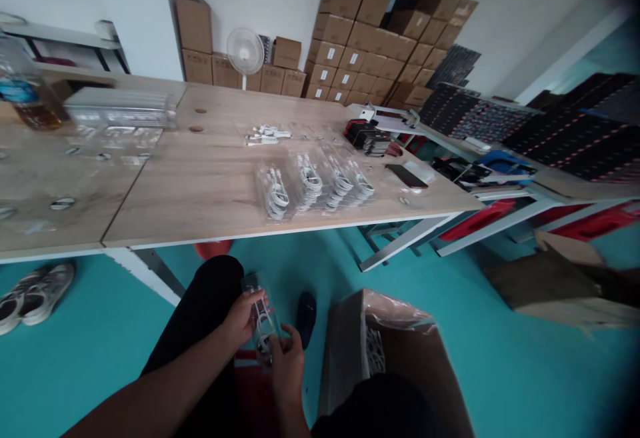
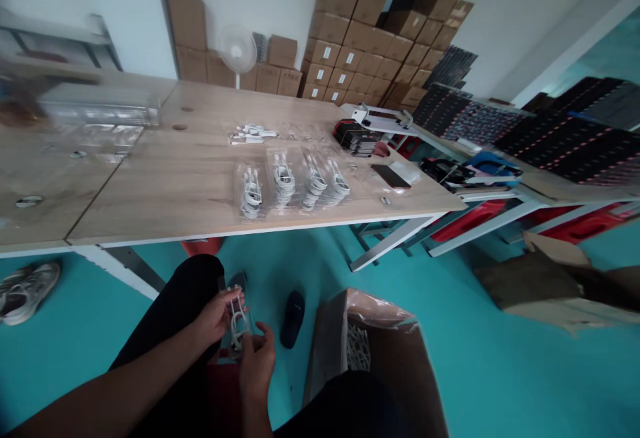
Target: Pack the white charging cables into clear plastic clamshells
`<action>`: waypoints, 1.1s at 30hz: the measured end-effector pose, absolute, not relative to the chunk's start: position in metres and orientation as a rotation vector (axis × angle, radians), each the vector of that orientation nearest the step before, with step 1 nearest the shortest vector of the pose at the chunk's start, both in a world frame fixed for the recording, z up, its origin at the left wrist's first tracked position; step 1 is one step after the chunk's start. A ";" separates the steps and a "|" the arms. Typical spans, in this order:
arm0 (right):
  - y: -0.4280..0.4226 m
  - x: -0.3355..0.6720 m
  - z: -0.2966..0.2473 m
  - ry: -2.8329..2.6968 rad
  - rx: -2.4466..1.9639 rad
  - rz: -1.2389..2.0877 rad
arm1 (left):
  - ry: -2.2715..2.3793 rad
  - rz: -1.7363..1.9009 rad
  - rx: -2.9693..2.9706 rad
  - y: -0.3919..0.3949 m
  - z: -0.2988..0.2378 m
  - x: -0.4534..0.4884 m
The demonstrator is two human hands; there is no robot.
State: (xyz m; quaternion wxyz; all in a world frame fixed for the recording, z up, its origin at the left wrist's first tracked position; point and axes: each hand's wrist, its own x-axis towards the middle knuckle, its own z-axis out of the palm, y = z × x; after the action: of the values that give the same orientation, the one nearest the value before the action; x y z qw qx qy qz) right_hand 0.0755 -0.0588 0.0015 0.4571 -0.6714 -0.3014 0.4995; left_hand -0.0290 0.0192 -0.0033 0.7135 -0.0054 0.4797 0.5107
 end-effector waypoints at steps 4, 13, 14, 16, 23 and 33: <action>-0.053 0.081 0.011 -0.807 -1.601 1.399 | 1.021 1.084 0.086 0.020 -0.003 -0.031; -0.043 0.094 0.014 -1.072 -1.685 1.235 | 0.958 0.918 0.285 0.006 -0.003 -0.027; -0.043 0.094 0.011 -1.093 -1.714 1.200 | 0.964 0.925 0.268 0.004 -0.004 -0.025; -0.043 0.094 0.007 -1.113 -1.756 1.148 | 0.970 0.931 0.227 0.002 -0.007 -0.023; -0.042 0.090 0.016 -0.882 -1.615 1.401 | 0.911 0.946 0.185 0.010 0.004 -0.028; -0.048 0.095 0.031 -0.734 -1.412 1.493 | 0.648 0.907 0.223 0.012 0.035 -0.039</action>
State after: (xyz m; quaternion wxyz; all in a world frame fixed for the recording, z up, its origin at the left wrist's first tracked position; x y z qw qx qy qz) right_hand 0.0948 -0.0481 0.0313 0.4618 -0.5740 -0.2985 0.6068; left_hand -0.0394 0.0118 0.0346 0.8428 0.1054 0.3068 0.4295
